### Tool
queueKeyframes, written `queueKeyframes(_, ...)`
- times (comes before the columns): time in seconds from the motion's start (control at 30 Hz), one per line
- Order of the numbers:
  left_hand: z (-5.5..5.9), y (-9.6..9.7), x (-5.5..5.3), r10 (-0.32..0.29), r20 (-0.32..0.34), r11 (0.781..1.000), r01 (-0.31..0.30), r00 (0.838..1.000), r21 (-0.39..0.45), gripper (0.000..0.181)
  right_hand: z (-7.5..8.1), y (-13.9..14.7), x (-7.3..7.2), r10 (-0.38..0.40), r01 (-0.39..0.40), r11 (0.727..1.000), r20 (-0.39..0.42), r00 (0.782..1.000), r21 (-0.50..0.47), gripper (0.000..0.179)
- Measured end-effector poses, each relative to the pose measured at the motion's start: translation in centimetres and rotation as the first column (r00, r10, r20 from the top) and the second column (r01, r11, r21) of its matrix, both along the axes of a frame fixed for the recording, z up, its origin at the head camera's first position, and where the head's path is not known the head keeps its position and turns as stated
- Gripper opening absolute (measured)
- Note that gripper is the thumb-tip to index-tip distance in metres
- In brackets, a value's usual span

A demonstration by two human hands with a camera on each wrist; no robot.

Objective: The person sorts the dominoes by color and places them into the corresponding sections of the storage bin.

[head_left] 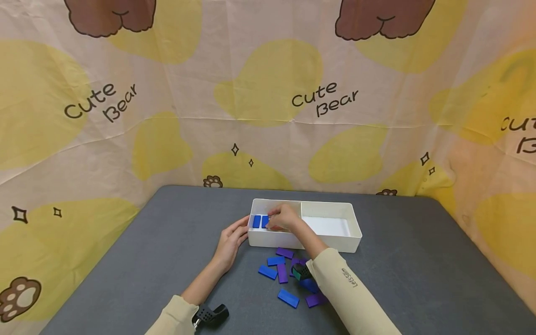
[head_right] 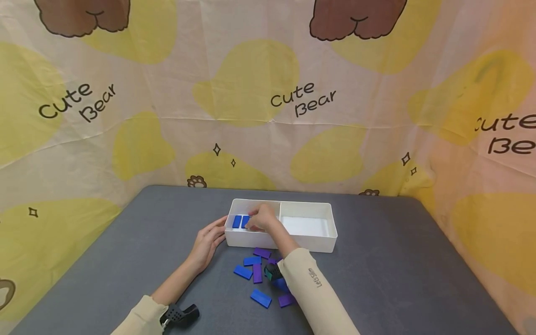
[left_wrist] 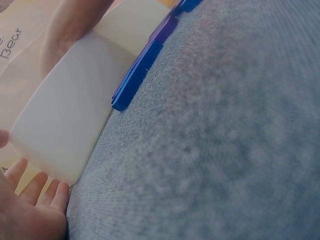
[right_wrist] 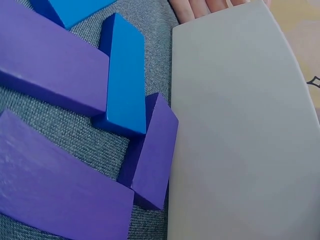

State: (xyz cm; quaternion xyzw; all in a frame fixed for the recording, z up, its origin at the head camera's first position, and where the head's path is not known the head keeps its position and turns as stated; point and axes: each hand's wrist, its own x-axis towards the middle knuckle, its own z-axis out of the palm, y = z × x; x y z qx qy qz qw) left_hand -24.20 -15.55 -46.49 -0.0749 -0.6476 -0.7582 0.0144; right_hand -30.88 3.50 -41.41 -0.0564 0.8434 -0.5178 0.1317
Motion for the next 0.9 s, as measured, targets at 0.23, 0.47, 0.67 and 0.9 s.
queueKeyframes(0.23, 0.02, 0.08, 0.04, 0.004, -0.016, 1.0, -0.004, 1.0, 0.001, 0.05, 0.24, 0.0, 0.13, 0.043, -0.042, 0.998, 0.017, 0.999, -0.041, 0.037)
queueKeyframes(0.47, -0.06, 0.04, -0.03, 0.002, -0.01, 1.0, -0.002, 1.0, 0.001, 0.05, 0.33, 0.03, 0.14, 0.054, -0.054, 0.998, 0.009, 0.998, -0.03, 0.036)
queueKeyframes(0.67, -0.11, -0.02, -0.12, -0.006, -0.001, 1.0, 0.006, 1.0, 0.004, 0.05, 0.11, 0.09, -0.04, 0.051, -0.051, 0.998, 0.011, 0.999, -0.034, 0.035)
queueKeyframes(0.9, -0.17, -0.13, -0.24, -0.007, -0.001, 1.0, 0.007, 1.0, 0.002, 0.05, 0.72, 0.27, 0.23, 0.066, -0.065, 0.997, 0.035, 0.997, -0.05, 0.035)
